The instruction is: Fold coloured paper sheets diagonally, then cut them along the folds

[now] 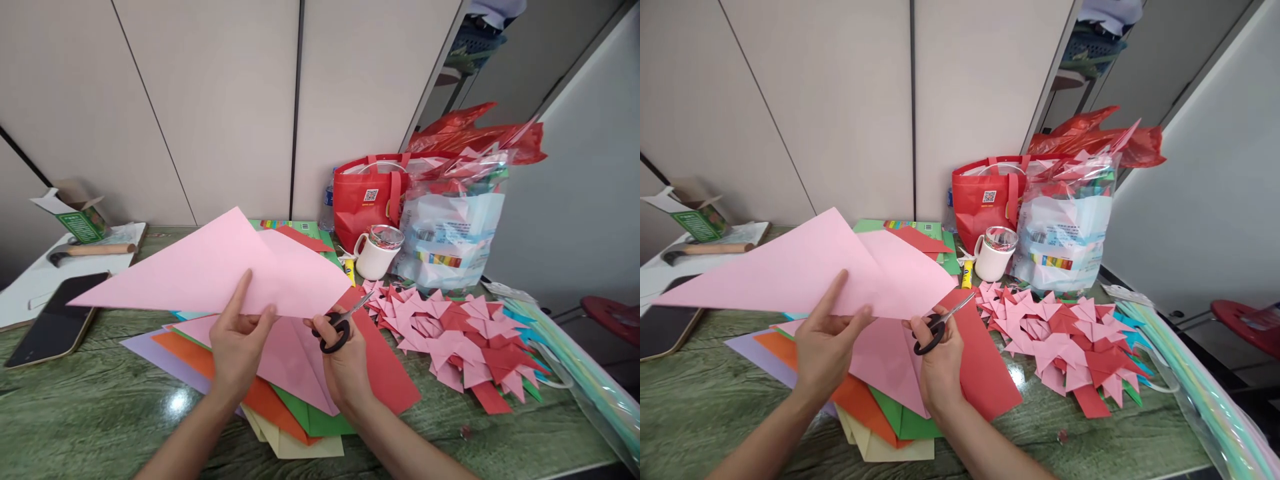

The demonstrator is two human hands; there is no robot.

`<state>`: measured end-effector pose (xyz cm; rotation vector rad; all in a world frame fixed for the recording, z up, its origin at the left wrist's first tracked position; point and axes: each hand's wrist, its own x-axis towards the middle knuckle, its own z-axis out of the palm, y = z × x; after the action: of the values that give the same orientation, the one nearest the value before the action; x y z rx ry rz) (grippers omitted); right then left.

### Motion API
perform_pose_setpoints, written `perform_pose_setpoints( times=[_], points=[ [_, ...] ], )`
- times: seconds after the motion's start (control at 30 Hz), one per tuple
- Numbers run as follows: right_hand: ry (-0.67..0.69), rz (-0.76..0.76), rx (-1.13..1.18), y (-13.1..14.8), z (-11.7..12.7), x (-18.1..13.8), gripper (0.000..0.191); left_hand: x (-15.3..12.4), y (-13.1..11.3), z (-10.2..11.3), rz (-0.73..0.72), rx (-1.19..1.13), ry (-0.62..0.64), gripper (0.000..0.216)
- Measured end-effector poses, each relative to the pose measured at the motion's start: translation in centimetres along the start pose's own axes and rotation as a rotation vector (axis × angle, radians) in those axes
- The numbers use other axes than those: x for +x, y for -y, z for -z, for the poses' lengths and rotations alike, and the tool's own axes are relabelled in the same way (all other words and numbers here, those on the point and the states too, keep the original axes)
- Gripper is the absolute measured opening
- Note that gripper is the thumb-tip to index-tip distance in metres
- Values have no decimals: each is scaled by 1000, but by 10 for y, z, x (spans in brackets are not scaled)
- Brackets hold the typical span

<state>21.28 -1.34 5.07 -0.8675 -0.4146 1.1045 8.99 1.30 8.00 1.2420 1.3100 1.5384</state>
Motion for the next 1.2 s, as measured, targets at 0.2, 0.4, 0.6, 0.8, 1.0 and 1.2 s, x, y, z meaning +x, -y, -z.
perform_pose_setpoints(
  times=[0.2,0.4,0.6,0.8,1.0,1.2],
  points=[
    [12,75,-88,1,2,3,40,31,-12,10,-15,-126,151,66],
    [191,164,-285,3,4,-1,27,50,-23,8,-95,-155,74,49],
    [583,-60,-370,1,2,-14,36,61,-35,4,-234,-110,23,50],
    [696,-168,-398,1,6,-12,35,60,-27,4,-188,-134,65,29],
    [692,-231,-366,0,8,-9,40,59,-21,1,-73,-93,162,46],
    [639,-290,-313,3,4,-7,40,62,-14,1,-40,-78,220,40]
  ],
)
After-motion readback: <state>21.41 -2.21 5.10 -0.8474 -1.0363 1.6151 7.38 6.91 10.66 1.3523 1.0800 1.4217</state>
